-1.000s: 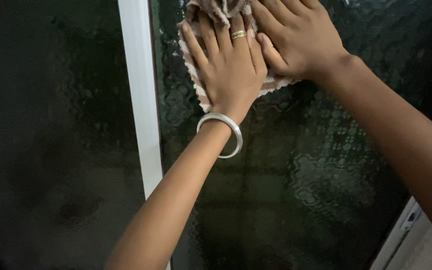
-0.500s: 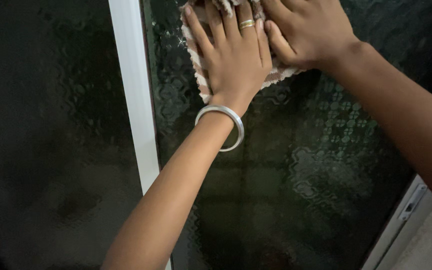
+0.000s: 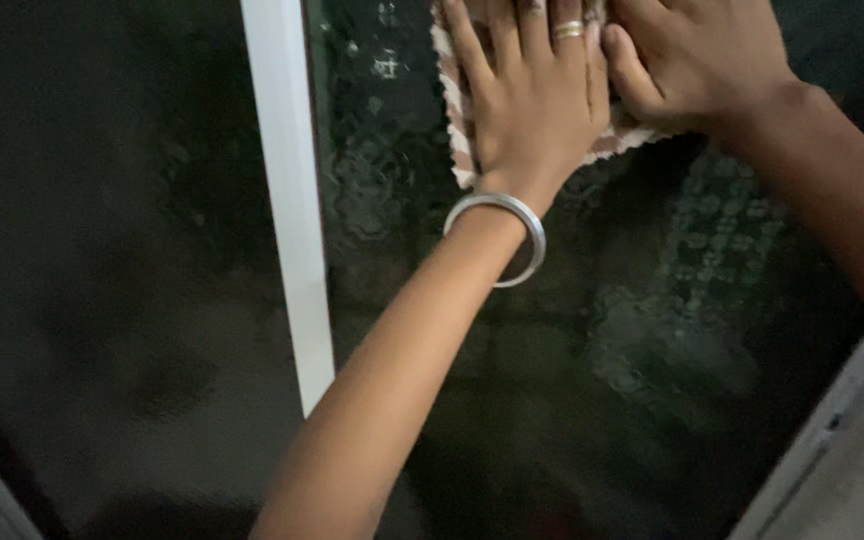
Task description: The person wipes a textured glass window with a striped cloth using both hands. They move the cloth across the surface in various directions to clean the glass. Finally, they pick up a small blue bottle from the window sill.
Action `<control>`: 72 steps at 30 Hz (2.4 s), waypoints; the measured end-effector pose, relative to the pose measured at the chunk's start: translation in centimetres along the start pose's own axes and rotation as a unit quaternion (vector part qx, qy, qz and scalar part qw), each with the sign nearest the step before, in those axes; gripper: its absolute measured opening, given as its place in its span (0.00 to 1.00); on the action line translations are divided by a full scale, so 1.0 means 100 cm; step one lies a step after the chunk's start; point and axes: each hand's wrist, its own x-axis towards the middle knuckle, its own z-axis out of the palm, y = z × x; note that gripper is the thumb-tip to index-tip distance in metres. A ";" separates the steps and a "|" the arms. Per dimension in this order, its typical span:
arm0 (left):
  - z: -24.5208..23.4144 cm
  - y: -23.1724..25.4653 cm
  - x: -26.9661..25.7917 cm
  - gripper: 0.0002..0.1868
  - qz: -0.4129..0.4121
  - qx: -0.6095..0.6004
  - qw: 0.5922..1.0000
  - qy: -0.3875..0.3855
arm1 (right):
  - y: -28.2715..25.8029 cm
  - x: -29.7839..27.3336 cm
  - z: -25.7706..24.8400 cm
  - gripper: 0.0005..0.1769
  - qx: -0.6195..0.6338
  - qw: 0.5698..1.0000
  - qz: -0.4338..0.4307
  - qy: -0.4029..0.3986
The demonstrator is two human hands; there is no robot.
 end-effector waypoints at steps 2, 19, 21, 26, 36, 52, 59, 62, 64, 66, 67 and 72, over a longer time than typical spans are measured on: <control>-0.001 0.001 0.001 0.28 -0.009 0.014 1.000 0.012 | 0.002 -0.001 0.004 0.19 -0.033 0.997 -0.026 0.056; -0.006 0.001 0.004 0.29 0.006 -0.011 1.000 -0.023 | -0.013 0.005 -0.015 0.27 -0.154 0.983 0.001 0.096; -0.007 0.001 0.007 0.29 0.005 -0.010 1.000 -0.022 | -0.014 0.006 -0.016 0.28 -0.176 0.980 0.013 0.093; -0.002 0.000 0.004 0.30 0.013 -0.025 1.000 -0.004 | -0.017 0.001 -0.013 0.28 -0.099 0.991 0.026 0.087; -0.003 0.001 0.003 0.28 0.023 -0.034 0.999 -0.021 | -0.019 -0.003 -0.014 0.24 -0.109 0.989 0.032 0.091; 0.003 0.000 -0.005 0.29 0.041 -0.040 0.998 -0.005 | -0.027 -0.020 -0.008 0.23 -0.061 0.991 0.045 0.110; 0.002 -0.001 -0.001 0.31 0.051 -0.010 0.999 -0.007 | -0.029 -0.024 0.000 0.24 -0.041 0.992 0.068 0.096; -0.010 0.001 0.003 0.31 0.038 -0.039 0.998 0.009 | -0.031 -0.024 0.000 0.22 -0.064 0.989 0.067 0.119; -0.017 -0.001 0.004 0.23 0.037 -0.029 0.979 -0.200 | -0.038 -0.028 0.003 0.22 -0.048 0.986 0.100 0.124; -0.015 -0.002 0.005 0.23 0.050 -0.038 0.978 -0.197 | -0.040 -0.031 0.008 0.22 -0.033 0.983 0.120 0.131; -0.012 -0.004 0.002 0.25 0.061 -0.052 0.992 -0.095 | -0.042 -0.033 0.010 0.22 -0.021 0.983 0.127 0.135; 0.001 -0.008 -0.006 0.26 0.082 -0.074 0.994 0.007 | -0.043 -0.034 0.011 0.22 -0.015 0.981 0.131 0.140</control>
